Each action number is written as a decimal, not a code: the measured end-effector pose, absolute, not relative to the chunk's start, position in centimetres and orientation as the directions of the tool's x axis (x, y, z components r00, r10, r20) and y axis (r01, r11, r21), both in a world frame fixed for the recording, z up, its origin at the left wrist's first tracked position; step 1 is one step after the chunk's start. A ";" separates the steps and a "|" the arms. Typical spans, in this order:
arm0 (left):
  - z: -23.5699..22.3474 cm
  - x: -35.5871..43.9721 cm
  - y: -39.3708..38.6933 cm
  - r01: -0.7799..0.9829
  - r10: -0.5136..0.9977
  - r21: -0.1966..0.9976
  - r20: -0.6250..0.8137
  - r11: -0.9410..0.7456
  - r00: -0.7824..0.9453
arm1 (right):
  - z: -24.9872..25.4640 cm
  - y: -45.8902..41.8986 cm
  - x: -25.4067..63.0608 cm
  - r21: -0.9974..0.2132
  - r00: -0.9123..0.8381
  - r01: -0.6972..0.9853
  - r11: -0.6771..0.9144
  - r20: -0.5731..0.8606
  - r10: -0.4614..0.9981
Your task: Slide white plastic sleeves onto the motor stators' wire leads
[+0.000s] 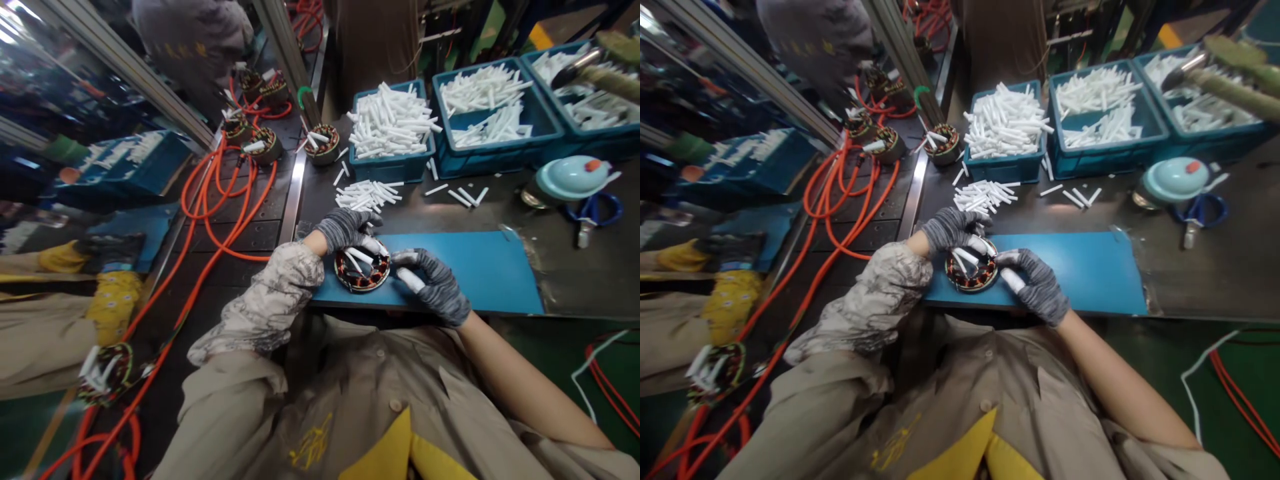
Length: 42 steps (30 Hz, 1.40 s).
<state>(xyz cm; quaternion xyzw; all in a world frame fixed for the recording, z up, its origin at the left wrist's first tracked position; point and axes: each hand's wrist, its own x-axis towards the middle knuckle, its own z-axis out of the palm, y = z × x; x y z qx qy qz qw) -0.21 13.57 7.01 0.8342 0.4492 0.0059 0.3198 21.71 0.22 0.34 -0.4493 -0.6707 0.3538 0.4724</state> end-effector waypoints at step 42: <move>5.5 -6.3 8.6 0.378 0.450 0.406 0.094 -0.832 0.888 | 0.4 5.1 29.8 -0.689 0.031 0.710 0.148 0.240 0.970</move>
